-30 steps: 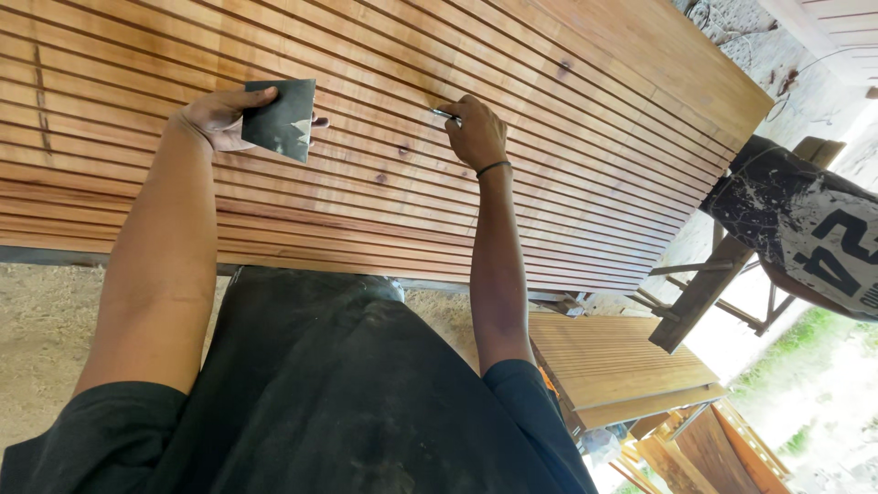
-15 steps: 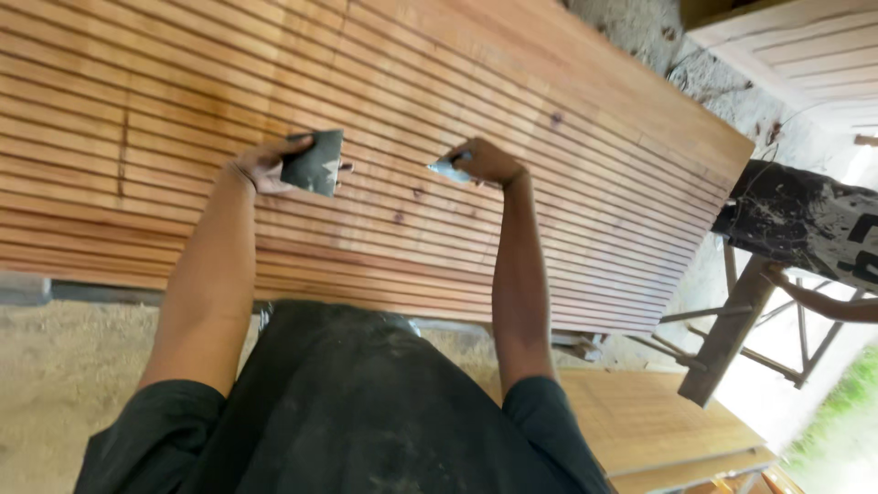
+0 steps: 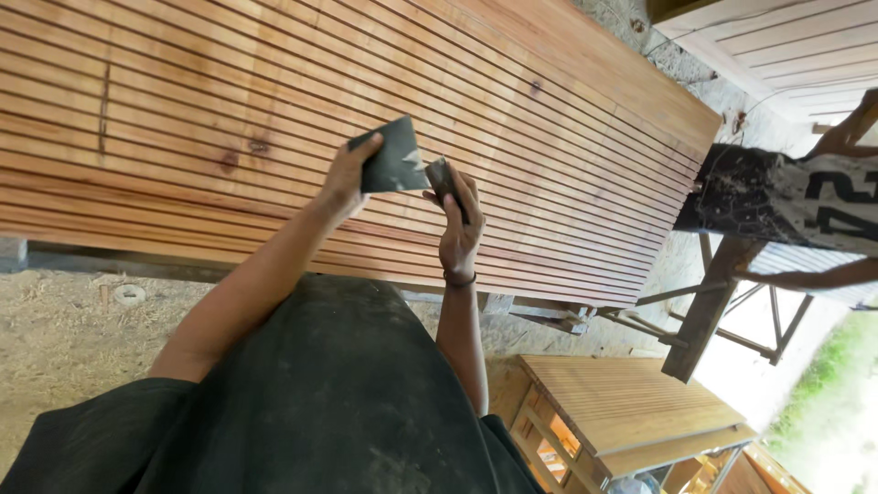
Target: The person sands a large wooden slatted tabletop using two sanding blocks, moving back and forth along the grain. They briefly pause to apply a white substance from a can onto one sanding block using a stick, then resume sanding.
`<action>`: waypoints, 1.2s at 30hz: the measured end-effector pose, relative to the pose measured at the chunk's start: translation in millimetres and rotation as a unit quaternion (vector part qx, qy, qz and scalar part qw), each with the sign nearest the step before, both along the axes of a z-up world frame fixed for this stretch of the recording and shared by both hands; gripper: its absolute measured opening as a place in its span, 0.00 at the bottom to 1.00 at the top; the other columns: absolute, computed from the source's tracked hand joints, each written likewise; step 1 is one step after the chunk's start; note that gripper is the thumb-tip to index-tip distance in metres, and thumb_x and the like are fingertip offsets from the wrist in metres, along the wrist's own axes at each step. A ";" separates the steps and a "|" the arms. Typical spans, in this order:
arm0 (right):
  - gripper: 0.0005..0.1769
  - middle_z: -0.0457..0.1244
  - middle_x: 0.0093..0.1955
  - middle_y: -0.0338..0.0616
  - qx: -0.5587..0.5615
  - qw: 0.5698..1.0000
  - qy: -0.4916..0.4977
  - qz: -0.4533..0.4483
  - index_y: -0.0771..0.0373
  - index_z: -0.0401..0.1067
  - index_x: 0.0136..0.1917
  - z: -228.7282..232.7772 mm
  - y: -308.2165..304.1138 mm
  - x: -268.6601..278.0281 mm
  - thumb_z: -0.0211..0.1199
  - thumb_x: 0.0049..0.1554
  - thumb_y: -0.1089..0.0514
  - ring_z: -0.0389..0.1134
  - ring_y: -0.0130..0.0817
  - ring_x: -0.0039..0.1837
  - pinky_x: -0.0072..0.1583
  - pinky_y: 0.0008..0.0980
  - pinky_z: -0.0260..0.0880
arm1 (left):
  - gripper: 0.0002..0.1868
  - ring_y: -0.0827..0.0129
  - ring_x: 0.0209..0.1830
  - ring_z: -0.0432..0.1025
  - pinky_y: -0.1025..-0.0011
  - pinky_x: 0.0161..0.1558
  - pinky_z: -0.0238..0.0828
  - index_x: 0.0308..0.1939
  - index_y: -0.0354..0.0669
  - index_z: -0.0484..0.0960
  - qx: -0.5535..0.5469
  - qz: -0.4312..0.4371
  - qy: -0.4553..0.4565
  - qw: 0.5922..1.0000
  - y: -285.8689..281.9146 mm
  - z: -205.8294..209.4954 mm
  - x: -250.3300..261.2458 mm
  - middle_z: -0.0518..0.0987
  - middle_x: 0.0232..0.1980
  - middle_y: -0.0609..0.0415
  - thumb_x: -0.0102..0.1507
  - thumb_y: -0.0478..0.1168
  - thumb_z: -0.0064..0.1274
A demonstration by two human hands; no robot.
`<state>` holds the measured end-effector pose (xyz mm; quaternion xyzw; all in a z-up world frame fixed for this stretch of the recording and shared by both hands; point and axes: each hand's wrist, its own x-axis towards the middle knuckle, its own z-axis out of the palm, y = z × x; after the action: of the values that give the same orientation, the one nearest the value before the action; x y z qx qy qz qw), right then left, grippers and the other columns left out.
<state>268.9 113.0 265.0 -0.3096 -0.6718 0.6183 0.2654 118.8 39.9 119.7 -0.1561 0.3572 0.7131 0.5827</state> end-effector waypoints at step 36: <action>0.24 0.65 0.63 0.46 0.538 0.792 -0.047 0.284 0.55 0.75 0.66 134.9 52.2 128.6 0.68 0.56 0.61 0.65 0.47 0.68 0.61 0.47 0.68 | 0.22 0.81 0.21 0.63 0.74 0.24 0.57 0.36 0.36 0.82 -0.087 -0.072 0.513 0.851 -57.7 214.7 104.6 0.72 0.23 0.63 0.74 0.50 0.47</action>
<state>397.5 165.2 399.9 0.0589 -0.9654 0.1893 0.1695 223.4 -17.8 334.4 0.2083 0.6761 0.6140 0.3501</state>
